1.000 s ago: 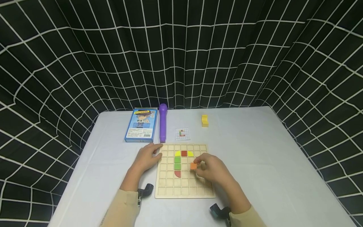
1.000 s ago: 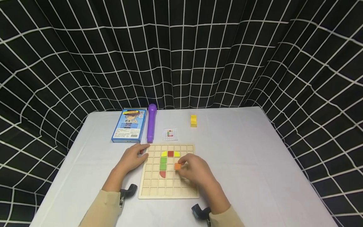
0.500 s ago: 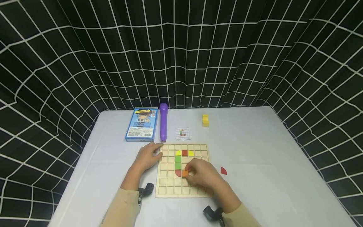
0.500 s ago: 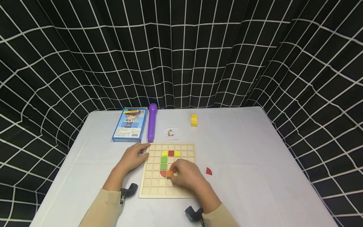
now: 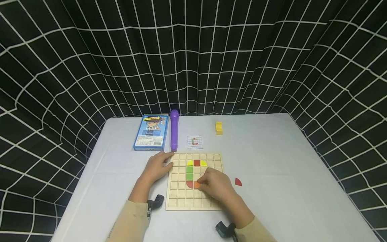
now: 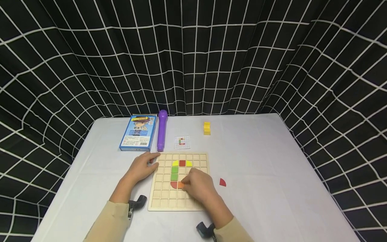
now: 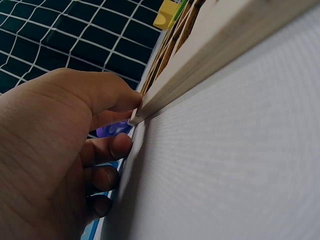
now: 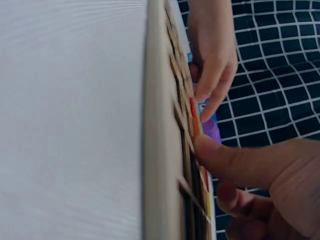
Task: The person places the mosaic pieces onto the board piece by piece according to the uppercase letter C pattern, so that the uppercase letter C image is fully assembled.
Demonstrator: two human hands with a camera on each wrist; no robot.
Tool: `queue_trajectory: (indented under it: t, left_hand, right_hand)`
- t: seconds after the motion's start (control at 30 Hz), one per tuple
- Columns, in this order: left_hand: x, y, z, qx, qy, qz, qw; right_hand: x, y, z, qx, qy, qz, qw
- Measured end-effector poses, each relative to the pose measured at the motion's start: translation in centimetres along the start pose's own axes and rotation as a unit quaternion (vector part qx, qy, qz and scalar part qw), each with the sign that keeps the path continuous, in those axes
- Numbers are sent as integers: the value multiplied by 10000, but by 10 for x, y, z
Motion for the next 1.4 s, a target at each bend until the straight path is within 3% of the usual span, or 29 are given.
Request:
queue_trajectory:
  t: [0.2, 0.4, 0.6, 0.77, 1.1, 1.4]
  left_hand:
    - [-2, 2, -1, 6, 3, -35, 10000]
    - [-3, 2, -2, 37, -20, -71, 10000]
    - [-3, 2, -3, 46, -31, -62, 10000]
    - [-2, 2, -4, 39, -23, -59, 10000]
    - [-2, 3, -3, 23, 3, -68, 10000]
    - [-2, 2, 0, 35, -6, -26, 10000]
  right_hand:
    - [4, 3, -3, -89, 489, 135, 9987]
    - [13, -3, -8, -100, 463, 343, 9983]
    - [41, -18, -20, -32, 1187, 475, 9918]
    - [69, -33, -32, -83, 1535, 192, 9879]
    - [113, -49, -45, -750, 983, -394, 9915]
    - [127, -45, -44, -989, 659, -407, 9921]
Point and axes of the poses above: each hand's wrist, its own z-axis towards the middle knuckle, its own y-axis out of the palm, x = y × z, the point moved 7 cm from there along z, towards the middle knuckle, and after that the axes turned 9 degrees about -z, right-handed, at the moved point
